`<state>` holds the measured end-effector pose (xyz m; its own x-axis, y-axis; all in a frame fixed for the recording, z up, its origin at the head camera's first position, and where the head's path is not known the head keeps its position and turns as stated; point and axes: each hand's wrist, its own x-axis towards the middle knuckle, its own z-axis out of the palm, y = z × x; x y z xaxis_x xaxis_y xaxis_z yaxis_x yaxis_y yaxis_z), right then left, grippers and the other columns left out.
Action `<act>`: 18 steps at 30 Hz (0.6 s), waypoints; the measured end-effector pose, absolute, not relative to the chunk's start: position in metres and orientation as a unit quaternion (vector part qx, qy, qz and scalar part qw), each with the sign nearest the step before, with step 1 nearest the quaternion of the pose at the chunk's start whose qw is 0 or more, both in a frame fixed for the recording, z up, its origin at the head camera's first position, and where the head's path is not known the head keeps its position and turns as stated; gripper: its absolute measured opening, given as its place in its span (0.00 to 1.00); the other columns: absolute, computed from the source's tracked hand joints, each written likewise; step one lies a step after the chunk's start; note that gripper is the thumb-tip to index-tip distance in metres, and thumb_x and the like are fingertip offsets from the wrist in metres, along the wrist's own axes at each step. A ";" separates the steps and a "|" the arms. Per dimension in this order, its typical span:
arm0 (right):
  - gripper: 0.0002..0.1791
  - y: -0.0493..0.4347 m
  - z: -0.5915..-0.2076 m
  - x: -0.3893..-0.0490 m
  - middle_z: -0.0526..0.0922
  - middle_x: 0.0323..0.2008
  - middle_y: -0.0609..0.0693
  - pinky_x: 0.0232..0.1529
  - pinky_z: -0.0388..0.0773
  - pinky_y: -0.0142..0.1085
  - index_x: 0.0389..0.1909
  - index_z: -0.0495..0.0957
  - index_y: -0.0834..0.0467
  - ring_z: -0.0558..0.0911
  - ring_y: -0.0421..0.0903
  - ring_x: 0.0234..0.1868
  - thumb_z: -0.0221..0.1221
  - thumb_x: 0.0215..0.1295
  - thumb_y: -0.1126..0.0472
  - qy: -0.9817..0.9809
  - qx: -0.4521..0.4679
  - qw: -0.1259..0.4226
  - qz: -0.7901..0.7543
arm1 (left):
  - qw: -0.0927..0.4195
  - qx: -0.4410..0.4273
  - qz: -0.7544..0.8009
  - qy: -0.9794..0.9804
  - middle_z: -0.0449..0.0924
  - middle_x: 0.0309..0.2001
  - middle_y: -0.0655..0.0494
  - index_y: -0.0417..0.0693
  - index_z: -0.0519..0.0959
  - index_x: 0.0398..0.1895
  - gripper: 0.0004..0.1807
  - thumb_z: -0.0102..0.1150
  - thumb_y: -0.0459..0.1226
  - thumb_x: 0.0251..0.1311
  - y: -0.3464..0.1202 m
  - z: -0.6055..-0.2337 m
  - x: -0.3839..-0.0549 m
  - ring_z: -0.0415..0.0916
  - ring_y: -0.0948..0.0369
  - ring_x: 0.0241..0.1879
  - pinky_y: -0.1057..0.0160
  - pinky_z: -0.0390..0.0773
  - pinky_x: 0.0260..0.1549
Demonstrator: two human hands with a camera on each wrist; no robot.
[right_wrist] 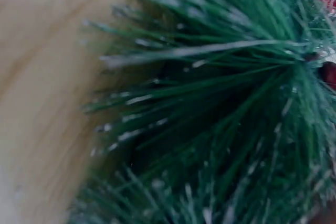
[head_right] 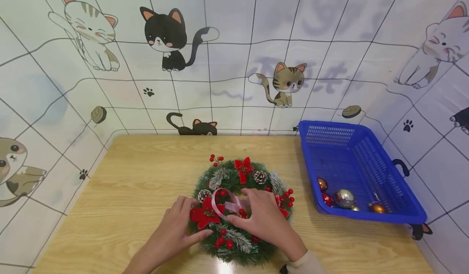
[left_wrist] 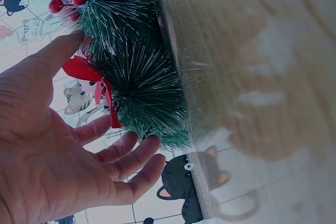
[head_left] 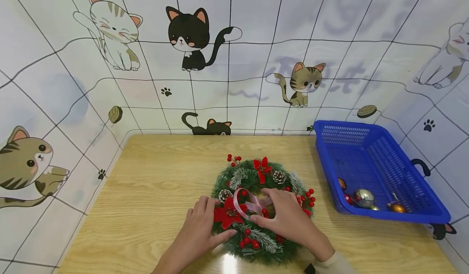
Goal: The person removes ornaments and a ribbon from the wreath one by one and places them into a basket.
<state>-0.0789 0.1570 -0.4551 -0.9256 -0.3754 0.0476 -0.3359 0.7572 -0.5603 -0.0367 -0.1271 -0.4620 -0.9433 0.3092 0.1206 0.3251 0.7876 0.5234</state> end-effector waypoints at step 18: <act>0.21 0.147 -0.463 -0.088 0.89 0.35 0.33 0.46 0.75 0.48 0.53 0.89 0.55 0.74 0.33 0.23 0.75 0.67 0.46 0.921 -0.182 0.067 -0.337 | 0.030 -0.172 -0.267 -0.948 0.70 0.52 0.53 0.41 0.74 0.61 0.45 0.73 0.69 0.59 -0.129 -0.461 -0.036 0.70 0.55 0.50 0.50 0.71 0.44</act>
<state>-0.0881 0.1473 -0.4633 -0.9248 -0.3805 0.0001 -0.2908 0.7067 -0.6450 -0.0361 -0.1286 -0.4605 -0.9394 0.3093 0.1478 0.3410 0.7988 0.4957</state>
